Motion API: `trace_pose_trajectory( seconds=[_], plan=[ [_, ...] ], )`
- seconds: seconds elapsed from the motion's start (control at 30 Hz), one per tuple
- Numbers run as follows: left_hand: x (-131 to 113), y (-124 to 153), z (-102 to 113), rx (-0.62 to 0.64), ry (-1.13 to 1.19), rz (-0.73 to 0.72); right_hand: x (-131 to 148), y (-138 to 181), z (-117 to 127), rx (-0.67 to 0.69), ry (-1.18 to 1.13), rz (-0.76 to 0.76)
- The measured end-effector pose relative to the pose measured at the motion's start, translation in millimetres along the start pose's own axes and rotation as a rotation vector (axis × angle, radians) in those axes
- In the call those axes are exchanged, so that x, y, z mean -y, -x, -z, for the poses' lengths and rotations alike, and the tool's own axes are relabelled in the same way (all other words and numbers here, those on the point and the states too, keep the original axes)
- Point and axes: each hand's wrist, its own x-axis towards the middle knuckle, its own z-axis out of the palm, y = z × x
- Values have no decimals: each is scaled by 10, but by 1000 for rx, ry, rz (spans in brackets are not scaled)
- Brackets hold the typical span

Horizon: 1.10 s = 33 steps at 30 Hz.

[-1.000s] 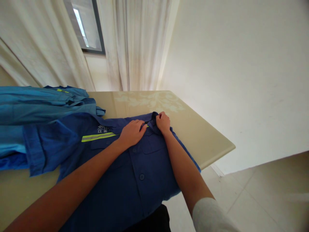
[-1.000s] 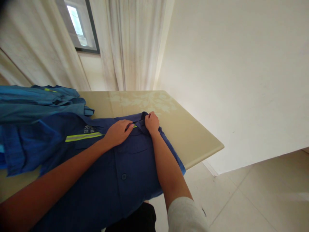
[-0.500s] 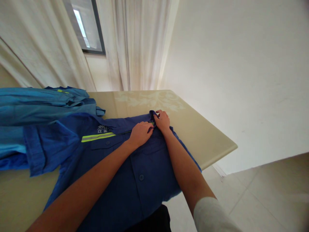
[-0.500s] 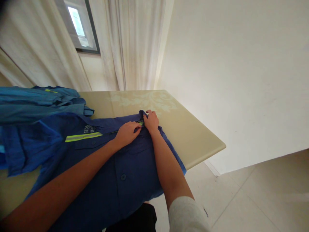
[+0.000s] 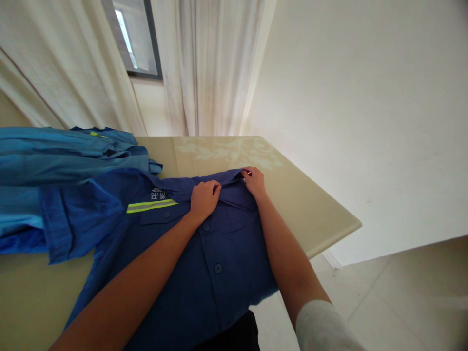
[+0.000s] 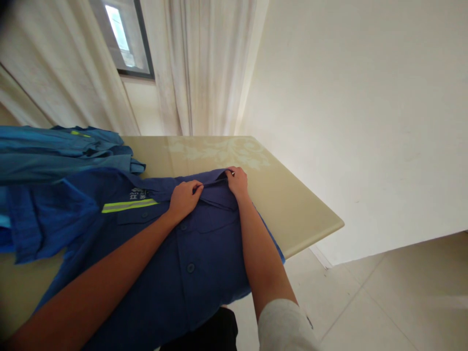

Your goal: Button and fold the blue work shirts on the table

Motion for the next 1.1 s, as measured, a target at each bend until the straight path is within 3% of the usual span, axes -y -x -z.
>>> trace_pose_trajectory(
  seconds=[0.2, 0.43, 0.77, 0.83, 1.0, 1.1],
  plan=[
    [-8, -8, 11, 44, 55, 114, -5, 76, -5, 11, 107, -89],
    [53, -44, 19, 15, 10, 39, 65, 101, 106, 87, 63, 128],
    [169, -92, 98, 85, -7, 52, 101, 126, 159, 161, 109, -69],
    [186, -89, 95, 75, -6, 44, 99, 118, 185, 130, 74, -110],
    [197, -75, 90, 41, 30, 42, 68, 89, 272, -96, -85, -133],
    [190, -69, 94, 38, 50, 54, 88, 100, 270, -83, -175, -47]
  ],
)
